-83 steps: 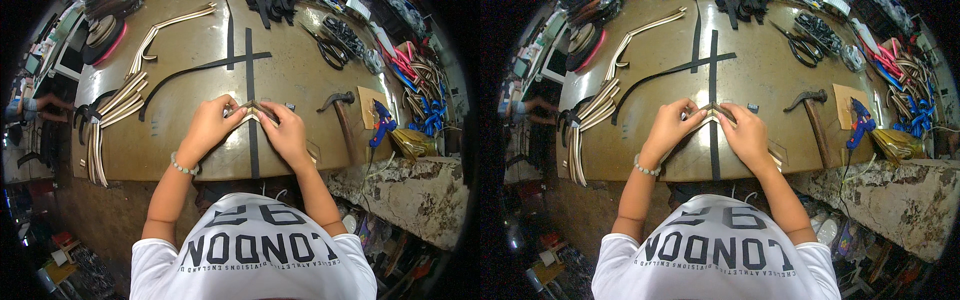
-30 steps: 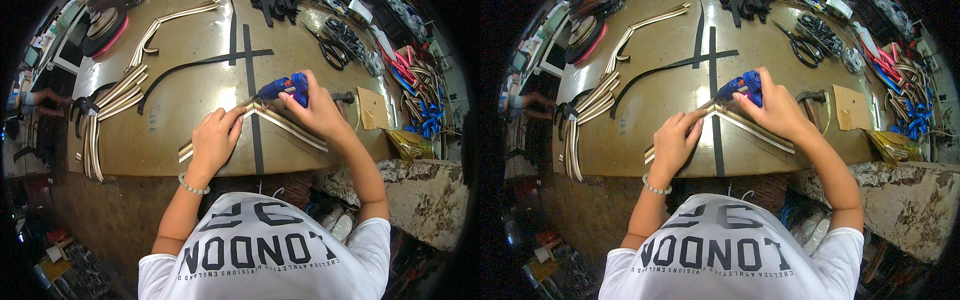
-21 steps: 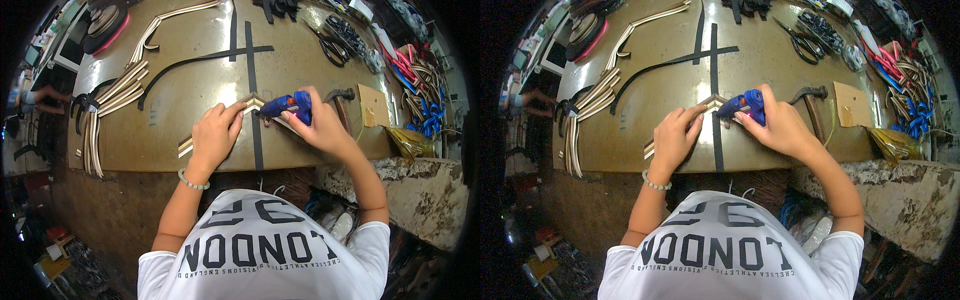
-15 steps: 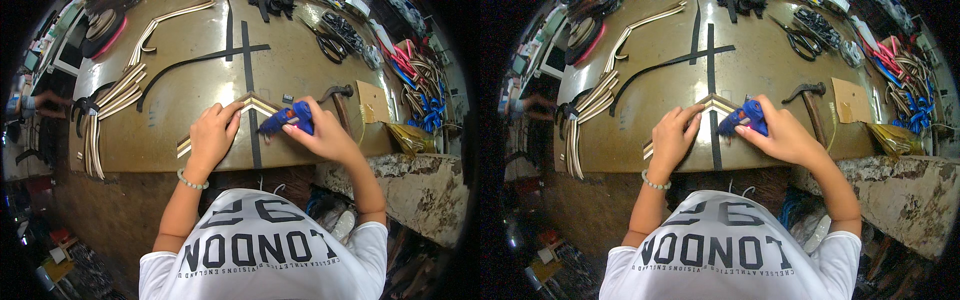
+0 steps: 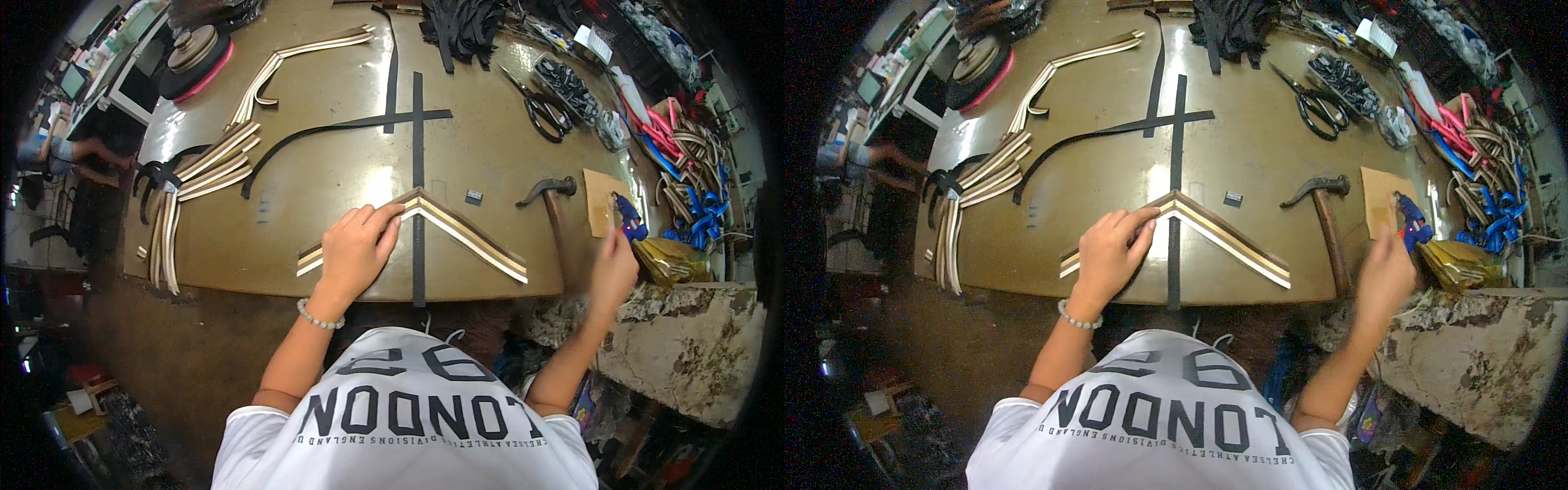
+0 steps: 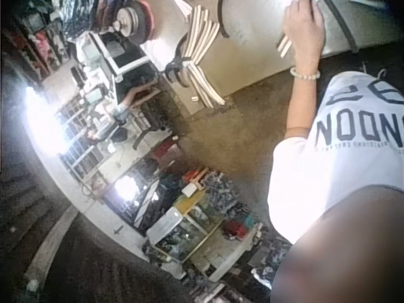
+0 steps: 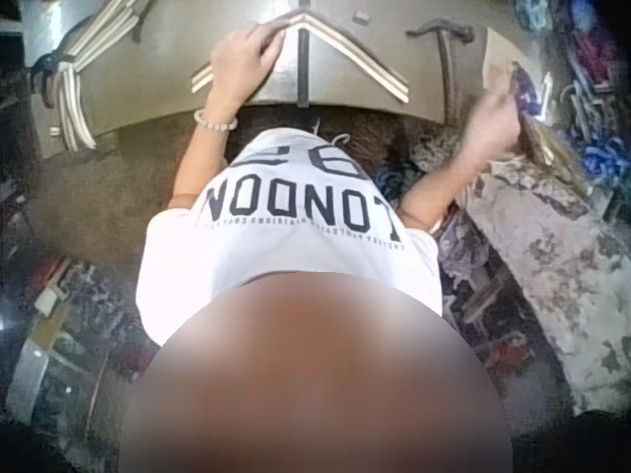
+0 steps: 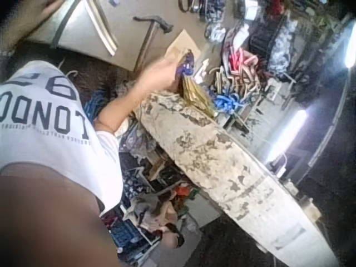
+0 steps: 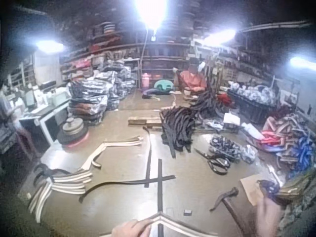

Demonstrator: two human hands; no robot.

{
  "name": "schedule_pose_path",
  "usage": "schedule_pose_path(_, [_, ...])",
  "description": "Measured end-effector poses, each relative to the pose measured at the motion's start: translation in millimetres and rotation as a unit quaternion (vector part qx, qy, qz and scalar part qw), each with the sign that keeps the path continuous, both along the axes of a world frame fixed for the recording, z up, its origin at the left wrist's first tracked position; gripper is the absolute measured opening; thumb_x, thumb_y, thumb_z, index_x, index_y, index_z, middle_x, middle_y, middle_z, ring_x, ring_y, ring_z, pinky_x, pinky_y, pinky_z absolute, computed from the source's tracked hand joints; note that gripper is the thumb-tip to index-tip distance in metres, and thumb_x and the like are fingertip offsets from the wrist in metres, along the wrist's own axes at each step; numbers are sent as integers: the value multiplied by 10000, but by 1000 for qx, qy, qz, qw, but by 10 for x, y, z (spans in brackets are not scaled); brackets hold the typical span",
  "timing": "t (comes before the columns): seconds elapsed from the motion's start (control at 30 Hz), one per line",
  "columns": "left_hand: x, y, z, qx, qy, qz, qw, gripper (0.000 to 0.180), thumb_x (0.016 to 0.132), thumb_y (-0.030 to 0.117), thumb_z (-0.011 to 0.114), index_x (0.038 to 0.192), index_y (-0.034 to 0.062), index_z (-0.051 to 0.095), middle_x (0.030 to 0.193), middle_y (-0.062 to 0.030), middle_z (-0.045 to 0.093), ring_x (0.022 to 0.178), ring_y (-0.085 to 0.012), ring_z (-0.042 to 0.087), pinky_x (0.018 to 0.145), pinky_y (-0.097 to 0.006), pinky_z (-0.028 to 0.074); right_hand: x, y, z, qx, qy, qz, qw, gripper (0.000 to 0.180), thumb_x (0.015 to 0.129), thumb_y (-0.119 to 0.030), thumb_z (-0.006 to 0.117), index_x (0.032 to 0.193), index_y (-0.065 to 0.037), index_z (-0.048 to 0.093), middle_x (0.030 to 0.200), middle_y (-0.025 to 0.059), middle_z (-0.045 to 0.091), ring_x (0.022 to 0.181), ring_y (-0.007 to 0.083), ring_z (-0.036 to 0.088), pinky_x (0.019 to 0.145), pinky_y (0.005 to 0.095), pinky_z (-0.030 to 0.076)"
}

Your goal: The person assembles hat bands by applying hot glue to black fabric strips and attaching them to curved wooden pieces. They repeatedly pick up the glue gun, apply adhesive, and press the fabric onto the wood, occasionally using a hammer to secure the attachment.

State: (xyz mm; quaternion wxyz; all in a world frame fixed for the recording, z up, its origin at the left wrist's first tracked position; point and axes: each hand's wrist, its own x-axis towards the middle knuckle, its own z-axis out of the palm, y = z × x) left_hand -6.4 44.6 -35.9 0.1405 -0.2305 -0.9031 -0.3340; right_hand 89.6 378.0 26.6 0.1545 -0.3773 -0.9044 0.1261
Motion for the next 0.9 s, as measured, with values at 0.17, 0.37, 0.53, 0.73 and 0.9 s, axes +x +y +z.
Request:
schedule_pose_path(0.17, [6, -62, -139, 53, 31, -12, 998, 115, 818, 102, 702, 930, 86, 724, 700, -94, 597, 621, -267, 584, 572, -384, 467, -686, -878, -476, -92, 77, 408, 905, 298, 923, -160, 617, 1171, 4, 634, 1103, 224, 594, 997, 410, 594, 860, 421, 493])
schedule_pose_path(0.37, [41, -87, -118, 117, 38, -45, 991, 121, 836, 129, 692, 941, 69, 696, 801, -100, 650, 705, -279, 639, 645, -385, 513, -831, -893, -554, -154, 75, 388, 906, 79, 858, -14, 627, 893, 48, 594, 914, 191, 544, 849, 366, 572, 758, 406, 469])
schedule_pose_path(0.53, [37, -62, -100, 109, 9, -44, 993, 120, 870, 147, 644, 961, 81, 685, 850, -92, 674, 761, -291, 658, 670, -387, 528, -829, -970, -458, -168, 54, 374, 910, 218, 890, -92, 634, 1083, 9, 650, 1032, 182, 579, 912, 363, 600, 798, 385, 489])
schedule_pose_path(0.73, [18, -108, -181, 98, -22, -47, 994, 135, 870, 177, 666, 970, 89, 690, 835, -109, 673, 748, -289, 658, 665, -392, 523, -812, -1076, -478, -72, 27, 387, 919, 197, 901, -136, 641, 1069, -40, 682, 1006, 178, 588, 907, 375, 610, 776, 429, 494])
schedule_pose_path(0.9, [5, -130, -206, 167, -112, -46, 979, 162, 863, 138, 702, 1004, 60, 716, 873, -120, 702, 747, -190, 672, 679, -329, 537, -877, -1023, -472, -75, 61, 402, 910, 136, 902, -117, 619, 984, -17, 662, 981, 177, 607, 895, 395, 602, 767, 424, 498])
